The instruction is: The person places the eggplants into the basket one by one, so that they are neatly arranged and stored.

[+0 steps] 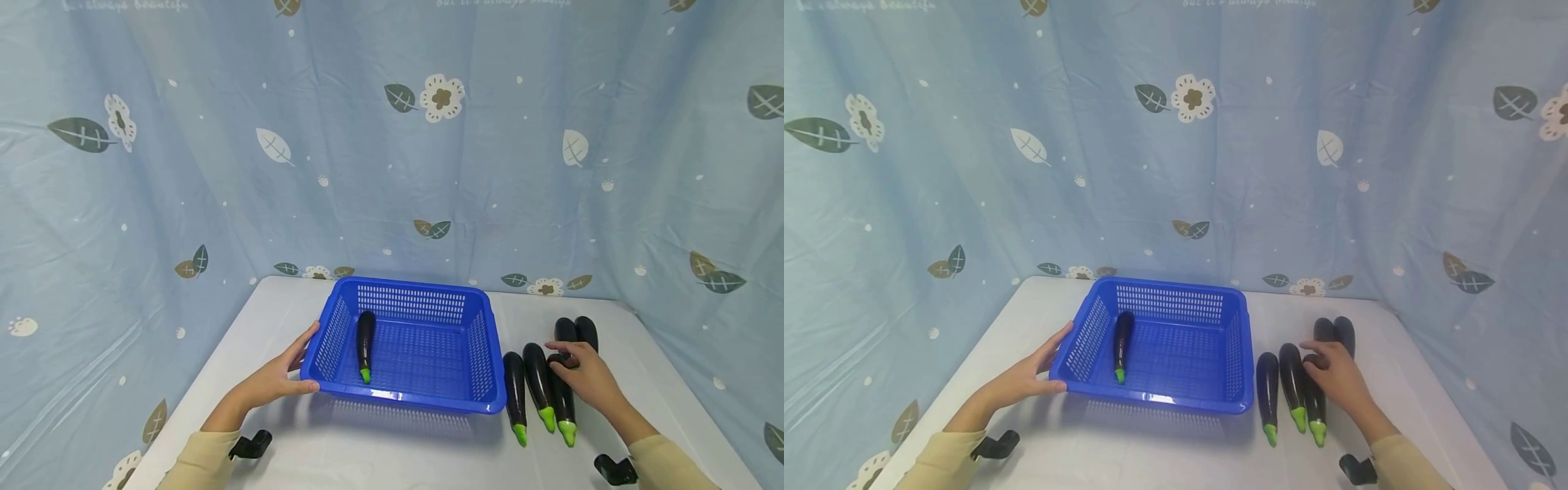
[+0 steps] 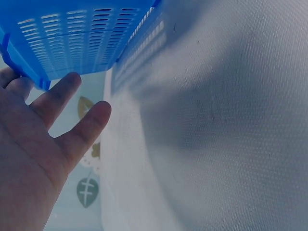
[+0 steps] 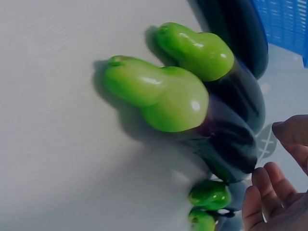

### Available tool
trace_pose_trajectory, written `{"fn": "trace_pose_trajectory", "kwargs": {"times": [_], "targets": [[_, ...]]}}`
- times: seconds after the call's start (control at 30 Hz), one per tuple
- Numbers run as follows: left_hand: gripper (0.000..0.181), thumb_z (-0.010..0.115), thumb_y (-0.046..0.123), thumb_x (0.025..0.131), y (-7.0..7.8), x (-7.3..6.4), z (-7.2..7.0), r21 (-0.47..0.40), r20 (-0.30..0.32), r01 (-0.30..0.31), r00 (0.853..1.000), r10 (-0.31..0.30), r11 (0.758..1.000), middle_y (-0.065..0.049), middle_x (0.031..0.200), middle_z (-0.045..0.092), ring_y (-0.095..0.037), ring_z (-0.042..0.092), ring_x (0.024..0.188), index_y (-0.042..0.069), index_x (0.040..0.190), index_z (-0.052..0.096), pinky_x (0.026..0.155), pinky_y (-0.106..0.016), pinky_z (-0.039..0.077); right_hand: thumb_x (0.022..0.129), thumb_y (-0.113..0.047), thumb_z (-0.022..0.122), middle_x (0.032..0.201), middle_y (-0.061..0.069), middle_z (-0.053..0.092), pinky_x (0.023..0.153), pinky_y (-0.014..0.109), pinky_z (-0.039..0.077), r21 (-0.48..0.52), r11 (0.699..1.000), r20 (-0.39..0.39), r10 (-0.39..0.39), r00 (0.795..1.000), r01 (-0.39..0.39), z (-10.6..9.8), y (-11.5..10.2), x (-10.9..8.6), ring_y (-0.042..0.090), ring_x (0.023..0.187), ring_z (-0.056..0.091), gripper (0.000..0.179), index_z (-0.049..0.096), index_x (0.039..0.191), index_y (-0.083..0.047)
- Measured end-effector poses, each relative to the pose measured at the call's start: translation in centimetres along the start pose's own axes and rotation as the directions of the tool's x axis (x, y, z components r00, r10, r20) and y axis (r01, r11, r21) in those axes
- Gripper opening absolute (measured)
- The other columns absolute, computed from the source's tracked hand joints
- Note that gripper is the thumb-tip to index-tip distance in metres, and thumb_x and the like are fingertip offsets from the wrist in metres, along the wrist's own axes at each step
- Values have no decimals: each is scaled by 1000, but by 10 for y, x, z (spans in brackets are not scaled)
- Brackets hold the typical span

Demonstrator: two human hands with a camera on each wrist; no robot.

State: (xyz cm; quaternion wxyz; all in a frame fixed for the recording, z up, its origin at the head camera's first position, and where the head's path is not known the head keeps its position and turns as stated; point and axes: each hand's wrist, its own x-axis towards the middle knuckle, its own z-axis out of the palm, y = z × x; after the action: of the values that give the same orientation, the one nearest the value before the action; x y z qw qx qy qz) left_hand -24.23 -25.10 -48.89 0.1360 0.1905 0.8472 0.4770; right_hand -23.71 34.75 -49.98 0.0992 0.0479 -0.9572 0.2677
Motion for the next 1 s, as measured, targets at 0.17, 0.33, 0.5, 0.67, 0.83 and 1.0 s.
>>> {"fn": "trace_pose_trajectory", "kwargs": {"times": [0.17,0.33,0.5,0.67,0.83,1.0], "targets": [[108,79,34,88,-1,1,0,7,1,-3,1000,3,1000,-17,170,4,-56,26,145,35,164,2,108,-75,30,91,-9,71,124,32,53,73,53,57,7,1000,10,13,1000,-13,-1,8,-5,41,96,63,38,66,128,0],[108,79,32,88,-2,0,-1,9,3,-8,1000,8,1000,-18,170,5,-56,27,144,35,165,2,108,-75,30,92,-12,72,127,33,51,75,54,56,2,999,49,45,998,-45,-2,13,-10,42,98,63,42,64,131,0],[108,79,32,88,-2,0,-1,12,6,-13,1000,13,1000,-18,170,5,-56,27,144,34,165,2,108,-75,30,94,-20,72,129,34,49,78,58,55,7,997,73,81,994,-81,-1,15,-16,44,100,62,47,61,135,-1],[108,79,31,88,-2,0,-1,9,9,-19,1000,19,1000,-18,169,6,-56,28,144,33,165,2,107,-76,29,94,-31,73,132,37,45,80,59,56,31,992,106,117,987,-121,-1,16,-22,45,102,62,59,56,142,-2],[108,79,31,88,-2,0,-1,7,10,-20,1000,20,1000,-18,170,5,-56,27,144,33,165,2,108,-75,29,94,-33,74,136,37,41,75,49,59,61,989,133,126,983,-135,0,17,-25,41,98,64,65,51,147,-3],[108,79,31,88,-2,0,-1,5,10,-16,1000,16,1000,-18,170,4,-56,27,145,34,165,2,108,-75,29,92,-35,75,140,38,38,74,48,58,49,989,155,134,979,-143,-2,14,-27,41,100,63,69,50,148,-4]]}}
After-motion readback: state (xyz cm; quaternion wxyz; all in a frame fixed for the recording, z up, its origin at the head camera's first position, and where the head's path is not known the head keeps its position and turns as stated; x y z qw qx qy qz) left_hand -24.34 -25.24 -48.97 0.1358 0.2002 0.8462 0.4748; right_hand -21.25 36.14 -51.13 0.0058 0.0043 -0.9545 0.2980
